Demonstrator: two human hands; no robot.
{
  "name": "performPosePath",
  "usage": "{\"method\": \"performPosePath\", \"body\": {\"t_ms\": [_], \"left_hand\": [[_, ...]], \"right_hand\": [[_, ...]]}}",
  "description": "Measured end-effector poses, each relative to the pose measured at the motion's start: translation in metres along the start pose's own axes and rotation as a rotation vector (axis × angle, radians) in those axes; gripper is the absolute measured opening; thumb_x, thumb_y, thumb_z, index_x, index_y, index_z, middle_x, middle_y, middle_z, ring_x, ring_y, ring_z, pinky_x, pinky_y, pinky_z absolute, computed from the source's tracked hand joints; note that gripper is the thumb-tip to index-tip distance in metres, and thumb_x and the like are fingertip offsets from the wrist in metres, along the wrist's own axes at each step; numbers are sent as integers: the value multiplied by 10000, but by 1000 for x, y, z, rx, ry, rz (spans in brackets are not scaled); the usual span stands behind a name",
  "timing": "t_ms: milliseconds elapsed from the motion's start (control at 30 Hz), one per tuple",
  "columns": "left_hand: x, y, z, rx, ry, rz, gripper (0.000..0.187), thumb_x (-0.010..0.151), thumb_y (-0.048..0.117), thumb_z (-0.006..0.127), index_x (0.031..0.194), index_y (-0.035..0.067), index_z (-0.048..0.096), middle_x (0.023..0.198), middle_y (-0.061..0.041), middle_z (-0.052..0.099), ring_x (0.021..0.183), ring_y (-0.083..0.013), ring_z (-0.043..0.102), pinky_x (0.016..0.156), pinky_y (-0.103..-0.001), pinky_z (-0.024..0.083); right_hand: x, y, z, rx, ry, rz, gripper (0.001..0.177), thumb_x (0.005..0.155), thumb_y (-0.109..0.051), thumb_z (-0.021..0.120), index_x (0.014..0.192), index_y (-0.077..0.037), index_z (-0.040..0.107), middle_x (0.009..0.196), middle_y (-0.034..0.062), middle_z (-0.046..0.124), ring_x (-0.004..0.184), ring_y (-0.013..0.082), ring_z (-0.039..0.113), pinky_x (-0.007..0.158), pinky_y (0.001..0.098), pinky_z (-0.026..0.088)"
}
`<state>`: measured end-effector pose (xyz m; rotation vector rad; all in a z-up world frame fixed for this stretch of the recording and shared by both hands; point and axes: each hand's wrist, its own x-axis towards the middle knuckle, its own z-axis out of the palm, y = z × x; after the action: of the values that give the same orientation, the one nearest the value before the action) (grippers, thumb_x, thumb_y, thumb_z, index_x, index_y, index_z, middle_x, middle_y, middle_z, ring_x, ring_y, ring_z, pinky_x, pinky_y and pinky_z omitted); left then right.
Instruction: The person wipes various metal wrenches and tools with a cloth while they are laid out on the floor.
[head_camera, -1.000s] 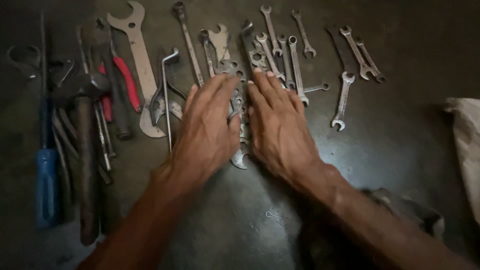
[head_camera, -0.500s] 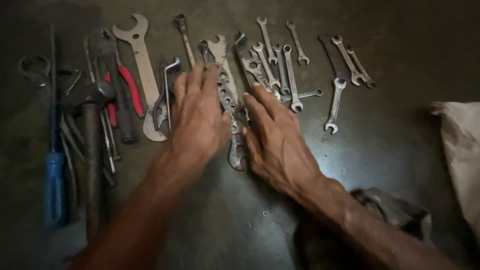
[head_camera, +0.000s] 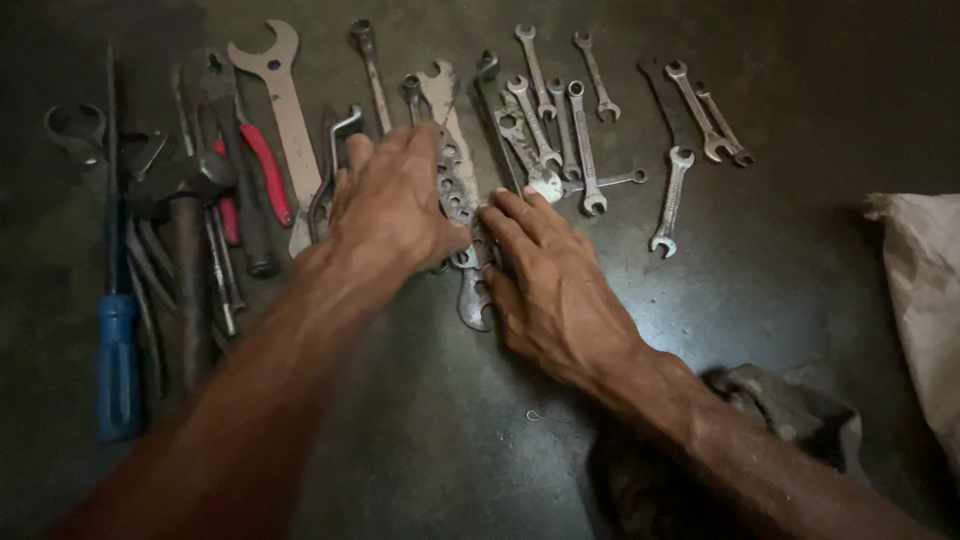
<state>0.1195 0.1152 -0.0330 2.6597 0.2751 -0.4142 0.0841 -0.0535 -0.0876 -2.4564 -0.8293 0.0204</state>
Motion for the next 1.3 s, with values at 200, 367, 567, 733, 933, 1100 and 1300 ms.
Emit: {"method": "performPosePath", "body": {"t_ms": [200,367,567,733,933,1100,1300], "left_hand": [[-12,-4,-1,28,125,97,1014,652,194,938,1476,28,372,1488,-156,456,1320,-348,413,1140,-505,353],[-26,-9,-2,-17,252,211,923,674,87,901,1436,-23,390,1431,-267,402,1246,-424,498,1004,-504,491],[-31,-21,12,-179,329,260,705,657,-48,856,1308,-67,586,1554,-317,203,1143,-451,612,913,-389,594],[-33,-30,17,-244,268,161,539,657,38,864,1152,-56,673,1475,-250,324,1087,-394,653,998,-360,557],[-22,-37,38,-279,461,350,412,661,20,836,1056,-59,748,1391,-284,480,1201,-425,586,1034,-397,501],[-13,-48,50,-239,491,431,567,708,-25,794,1242,-117,625,1496,-369,362,1293,-491,512,1093,-430,461],[-29,-51,63,-314,536,392,656,764,26,801,1356,-75,538,1483,-336,417,1315,-507,490,1101,-481,446]], "right_hand": [[0,-2,-2,11,0,-17,547,944,-137,621,1443,35,479,1549,243,406,1450,457,331,1139,609,310],[-3,-4,-16,155,107,-46,498,933,-108,623,1395,39,509,1487,243,485,1300,432,550,1093,455,495],[-7,-8,-34,173,66,28,461,966,-137,618,1384,28,517,1453,240,517,1259,427,586,1058,441,499],[-14,-11,-40,174,-21,79,437,967,-172,610,1352,19,535,1438,215,536,1229,400,613,1018,434,539],[-21,-18,-28,572,-106,368,522,963,-230,634,1435,-47,504,1480,207,517,1192,433,642,894,484,581],[-20,-20,-19,-137,-46,-105,599,827,-308,770,1290,4,554,1436,233,486,1275,400,516,1013,492,488],[-12,-28,-13,-207,35,-124,654,800,-403,791,1245,11,551,1352,206,520,1309,398,456,1048,542,408]]}}
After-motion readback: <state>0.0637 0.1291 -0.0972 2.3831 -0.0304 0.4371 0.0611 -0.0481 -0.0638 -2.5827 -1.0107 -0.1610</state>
